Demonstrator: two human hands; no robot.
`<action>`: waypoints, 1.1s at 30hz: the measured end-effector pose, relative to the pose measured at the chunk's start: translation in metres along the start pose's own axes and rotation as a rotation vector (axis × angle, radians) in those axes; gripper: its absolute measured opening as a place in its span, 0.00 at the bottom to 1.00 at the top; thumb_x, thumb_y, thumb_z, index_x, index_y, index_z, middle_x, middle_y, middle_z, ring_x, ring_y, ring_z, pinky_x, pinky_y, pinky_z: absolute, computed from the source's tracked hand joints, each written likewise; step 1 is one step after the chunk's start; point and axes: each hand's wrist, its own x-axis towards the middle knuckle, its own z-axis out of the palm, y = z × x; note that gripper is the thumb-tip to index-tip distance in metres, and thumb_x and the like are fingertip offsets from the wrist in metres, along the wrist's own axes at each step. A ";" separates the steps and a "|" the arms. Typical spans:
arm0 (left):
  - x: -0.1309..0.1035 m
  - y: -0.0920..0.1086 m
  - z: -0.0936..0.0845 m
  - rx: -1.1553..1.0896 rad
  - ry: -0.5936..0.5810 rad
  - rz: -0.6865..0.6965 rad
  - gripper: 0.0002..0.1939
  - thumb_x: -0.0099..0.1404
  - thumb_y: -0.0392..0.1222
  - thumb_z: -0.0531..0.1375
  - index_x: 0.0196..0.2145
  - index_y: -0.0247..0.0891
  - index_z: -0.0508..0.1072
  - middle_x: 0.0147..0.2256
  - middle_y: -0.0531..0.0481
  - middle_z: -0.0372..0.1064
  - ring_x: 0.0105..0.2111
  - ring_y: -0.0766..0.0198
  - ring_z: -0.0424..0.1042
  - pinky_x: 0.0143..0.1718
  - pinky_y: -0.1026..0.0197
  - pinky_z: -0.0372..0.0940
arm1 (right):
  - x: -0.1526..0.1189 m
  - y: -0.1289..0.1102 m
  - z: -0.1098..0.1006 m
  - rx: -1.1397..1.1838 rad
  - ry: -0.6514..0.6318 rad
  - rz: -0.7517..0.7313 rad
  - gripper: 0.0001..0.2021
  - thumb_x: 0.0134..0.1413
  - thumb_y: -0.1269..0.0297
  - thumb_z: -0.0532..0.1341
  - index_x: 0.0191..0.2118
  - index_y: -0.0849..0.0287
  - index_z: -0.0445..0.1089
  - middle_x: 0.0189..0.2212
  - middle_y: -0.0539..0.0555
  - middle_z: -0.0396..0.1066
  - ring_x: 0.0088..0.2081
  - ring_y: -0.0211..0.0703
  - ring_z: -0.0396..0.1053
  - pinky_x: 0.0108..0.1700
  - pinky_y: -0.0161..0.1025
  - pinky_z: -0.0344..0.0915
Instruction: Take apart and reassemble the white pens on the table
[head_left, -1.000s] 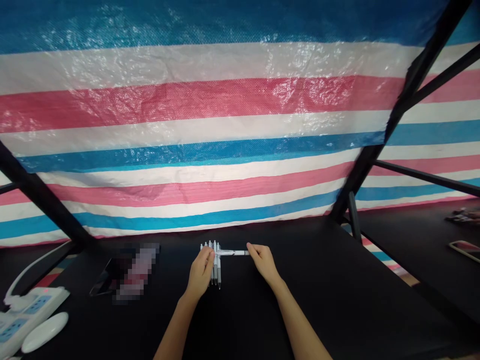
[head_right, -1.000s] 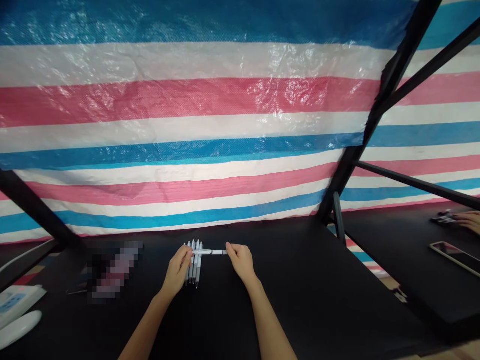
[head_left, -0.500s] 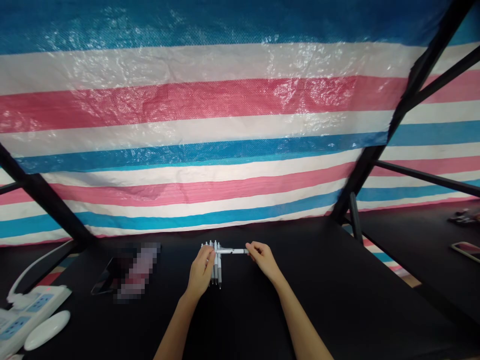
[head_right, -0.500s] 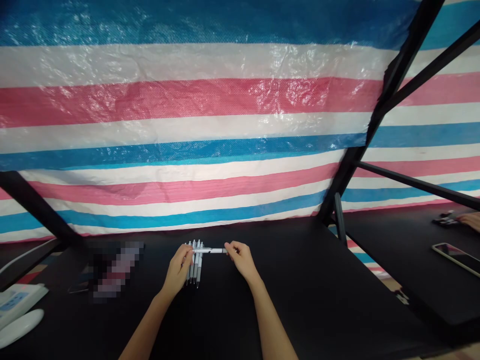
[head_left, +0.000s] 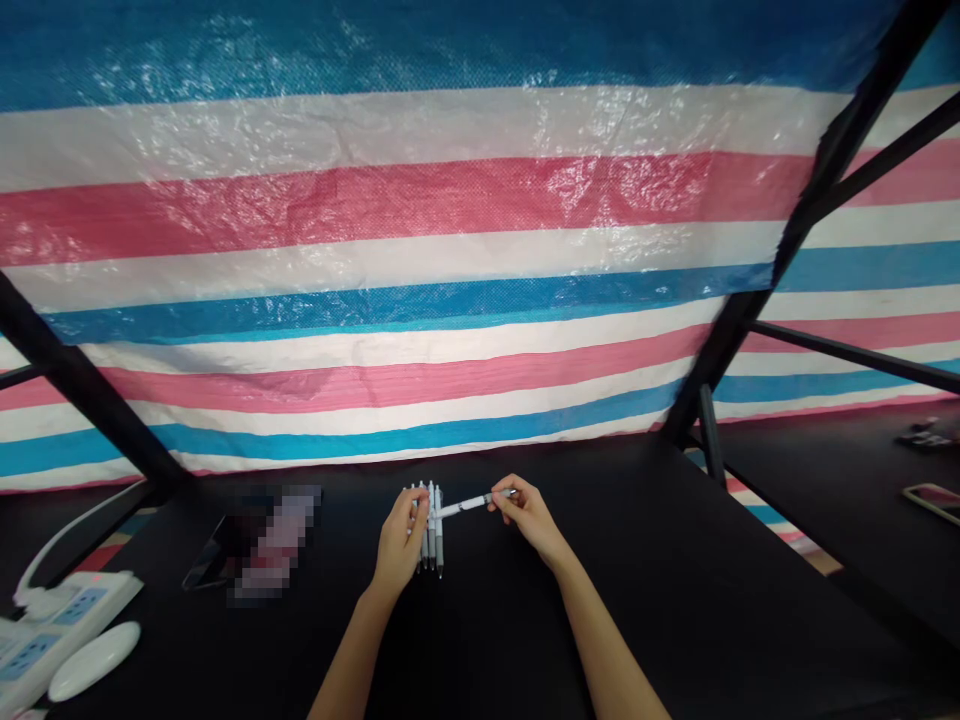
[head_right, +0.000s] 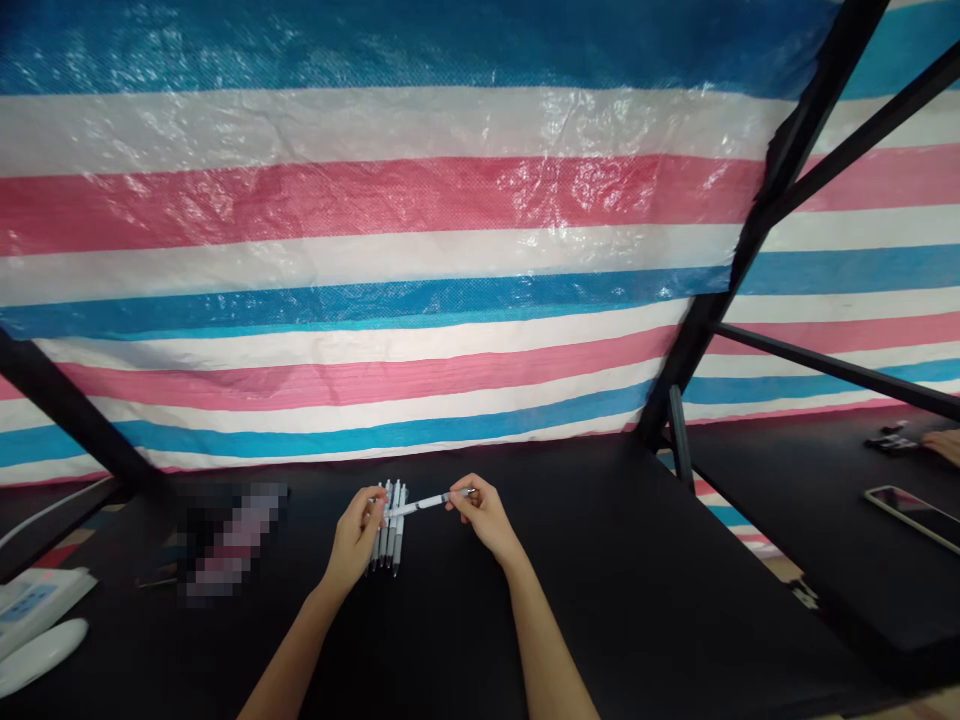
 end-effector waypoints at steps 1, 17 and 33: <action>0.000 0.000 0.000 0.012 -0.001 0.016 0.16 0.63 0.51 0.48 0.37 0.38 0.68 0.27 0.51 0.64 0.25 0.65 0.66 0.25 0.64 0.62 | 0.000 0.000 0.000 0.011 0.003 0.001 0.17 0.45 0.49 0.63 0.31 0.58 0.64 0.23 0.50 0.70 0.18 0.32 0.56 0.22 0.33 0.53; 0.000 -0.005 0.002 0.049 -0.002 0.038 0.13 0.64 0.49 0.49 0.37 0.39 0.67 0.32 0.50 0.65 0.25 0.68 0.65 0.24 0.66 0.62 | -0.002 -0.005 -0.001 0.087 0.054 -0.003 0.16 0.45 0.50 0.63 0.31 0.59 0.64 0.24 0.51 0.71 0.18 0.32 0.56 0.23 0.34 0.53; -0.001 -0.006 0.002 0.074 -0.046 0.042 0.14 0.65 0.48 0.47 0.40 0.39 0.67 0.34 0.48 0.67 0.28 0.64 0.68 0.31 0.63 0.64 | 0.000 0.000 -0.003 0.117 0.056 -0.017 0.14 0.45 0.52 0.64 0.31 0.58 0.65 0.24 0.51 0.72 0.18 0.32 0.56 0.22 0.34 0.52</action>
